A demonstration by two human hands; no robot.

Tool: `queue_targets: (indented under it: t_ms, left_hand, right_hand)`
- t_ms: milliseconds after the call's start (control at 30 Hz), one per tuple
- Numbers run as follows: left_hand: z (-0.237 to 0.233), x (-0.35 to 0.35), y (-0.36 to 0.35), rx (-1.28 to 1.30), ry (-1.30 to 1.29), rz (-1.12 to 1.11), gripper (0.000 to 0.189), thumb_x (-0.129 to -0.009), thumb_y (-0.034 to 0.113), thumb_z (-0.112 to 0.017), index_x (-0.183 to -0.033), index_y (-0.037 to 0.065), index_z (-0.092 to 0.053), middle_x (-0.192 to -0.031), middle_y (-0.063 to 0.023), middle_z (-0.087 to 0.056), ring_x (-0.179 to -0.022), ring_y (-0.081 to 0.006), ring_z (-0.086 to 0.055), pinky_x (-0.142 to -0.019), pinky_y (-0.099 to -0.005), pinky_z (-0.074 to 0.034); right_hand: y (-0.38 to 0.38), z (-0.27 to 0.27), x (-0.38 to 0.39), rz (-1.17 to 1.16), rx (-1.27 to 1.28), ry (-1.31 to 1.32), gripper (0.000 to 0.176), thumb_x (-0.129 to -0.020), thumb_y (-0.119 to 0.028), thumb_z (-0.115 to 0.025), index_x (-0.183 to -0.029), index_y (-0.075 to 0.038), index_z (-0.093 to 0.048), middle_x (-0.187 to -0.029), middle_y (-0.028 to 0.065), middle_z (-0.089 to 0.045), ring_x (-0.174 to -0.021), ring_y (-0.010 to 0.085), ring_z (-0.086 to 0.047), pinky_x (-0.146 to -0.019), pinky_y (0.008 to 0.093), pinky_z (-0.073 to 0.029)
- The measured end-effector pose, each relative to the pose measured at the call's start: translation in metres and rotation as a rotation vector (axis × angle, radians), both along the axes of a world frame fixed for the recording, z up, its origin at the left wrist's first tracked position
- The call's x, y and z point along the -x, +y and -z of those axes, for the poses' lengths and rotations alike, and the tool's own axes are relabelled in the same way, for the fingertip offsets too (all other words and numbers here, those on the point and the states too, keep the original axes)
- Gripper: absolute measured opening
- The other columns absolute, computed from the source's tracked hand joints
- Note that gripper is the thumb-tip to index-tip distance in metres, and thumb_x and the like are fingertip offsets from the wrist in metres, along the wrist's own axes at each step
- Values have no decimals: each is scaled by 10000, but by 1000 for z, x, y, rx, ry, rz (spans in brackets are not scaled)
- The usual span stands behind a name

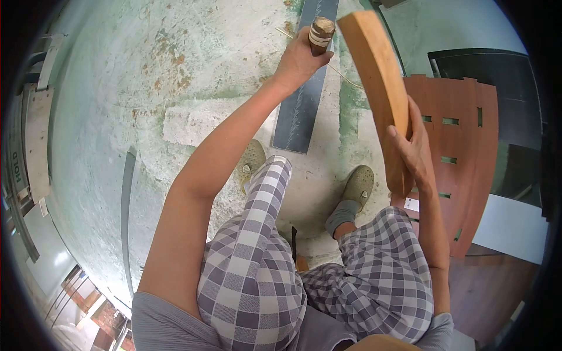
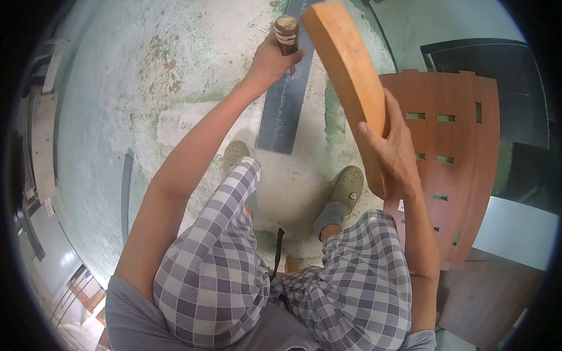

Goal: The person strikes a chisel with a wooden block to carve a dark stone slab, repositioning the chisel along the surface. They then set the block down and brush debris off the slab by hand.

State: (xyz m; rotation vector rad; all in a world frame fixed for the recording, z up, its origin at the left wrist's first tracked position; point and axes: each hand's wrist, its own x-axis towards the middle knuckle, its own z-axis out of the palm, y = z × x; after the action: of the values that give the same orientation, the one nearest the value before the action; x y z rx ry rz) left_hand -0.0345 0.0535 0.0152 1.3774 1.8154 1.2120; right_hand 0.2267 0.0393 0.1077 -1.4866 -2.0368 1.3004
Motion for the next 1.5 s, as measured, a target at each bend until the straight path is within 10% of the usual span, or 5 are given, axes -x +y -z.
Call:
queue_targets:
  t_ms: [1500]
  left_hand:
    - [-1, 2, -10, 73, -27, 74, 309, -791, 212, -659, -971, 52, -465, -832, -104, -626, -801, -240, -624, -739, -348, -477]
  right_hand:
    - [-7, -11, 8, -119, 12, -129, 863, -642, -458, -643, -1355, -66, -355, -1237, 203, -515, -1164, 335, -495, -977, 407, -375]
